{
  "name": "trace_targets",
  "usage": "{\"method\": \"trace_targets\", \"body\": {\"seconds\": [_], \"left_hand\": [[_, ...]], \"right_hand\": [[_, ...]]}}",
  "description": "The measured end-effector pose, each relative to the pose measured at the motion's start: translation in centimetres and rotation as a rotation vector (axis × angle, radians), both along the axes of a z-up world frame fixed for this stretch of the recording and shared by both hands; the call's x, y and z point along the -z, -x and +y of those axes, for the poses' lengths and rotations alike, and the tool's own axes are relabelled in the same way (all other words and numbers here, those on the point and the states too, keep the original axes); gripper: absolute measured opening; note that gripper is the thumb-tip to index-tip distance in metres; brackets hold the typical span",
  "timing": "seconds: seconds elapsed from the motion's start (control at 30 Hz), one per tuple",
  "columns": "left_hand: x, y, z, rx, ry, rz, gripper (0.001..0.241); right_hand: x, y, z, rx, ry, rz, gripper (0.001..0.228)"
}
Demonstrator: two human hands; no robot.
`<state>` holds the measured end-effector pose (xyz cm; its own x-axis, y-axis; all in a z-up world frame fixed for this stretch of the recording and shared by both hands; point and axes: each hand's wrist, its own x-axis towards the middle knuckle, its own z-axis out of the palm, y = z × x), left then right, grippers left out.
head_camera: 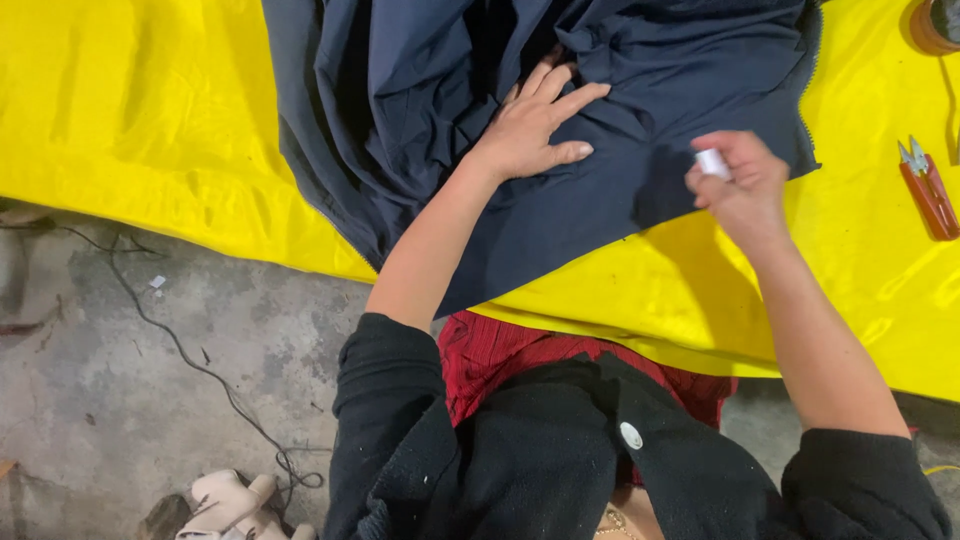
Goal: A person uses a hair dryer to smooth a dark blue jacket and then marks it with white tailor's chalk on a yellow workstation.
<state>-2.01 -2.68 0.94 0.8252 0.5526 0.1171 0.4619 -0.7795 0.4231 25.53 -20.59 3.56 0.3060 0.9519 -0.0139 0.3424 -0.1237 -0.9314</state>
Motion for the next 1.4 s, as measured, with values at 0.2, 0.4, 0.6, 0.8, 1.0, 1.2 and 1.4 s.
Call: {"method": "trace_targets", "body": {"seconds": [0.2,0.4,0.6,0.8,1.0,1.2,1.4], "left_hand": [[-1.1,0.1,-0.6,-0.023,0.027,-0.015,0.063],[-1.0,0.1,-0.5,-0.026,0.056,-0.044,0.055],[-0.2,0.1,-0.2,-0.014,0.032,-0.042,0.056],[-1.0,-0.1,-0.5,-0.039,0.087,-0.029,0.053],[0.4,-0.1,-0.1,-0.026,-0.02,-0.071,0.05],[-0.7,-0.1,-0.6,-0.049,0.009,-0.03,0.052],[-0.3,-0.1,-0.4,-0.046,0.036,-0.02,0.051]], "right_hand": [[-3.8,3.9,0.2,-0.229,0.194,-0.208,0.026],[-2.9,9.7,0.4,-0.547,0.286,0.477,0.06],[-0.9,7.4,4.4,-0.221,0.2,0.602,0.065],[-2.0,8.8,2.1,-0.261,0.077,0.567,0.058],[-1.4,10.9,-0.3,-0.653,0.573,0.653,0.058],[1.1,6.0,2.4,-0.076,0.153,0.549,0.05],[-3.2,10.4,-0.1,-0.597,0.54,0.192,0.054]]}}
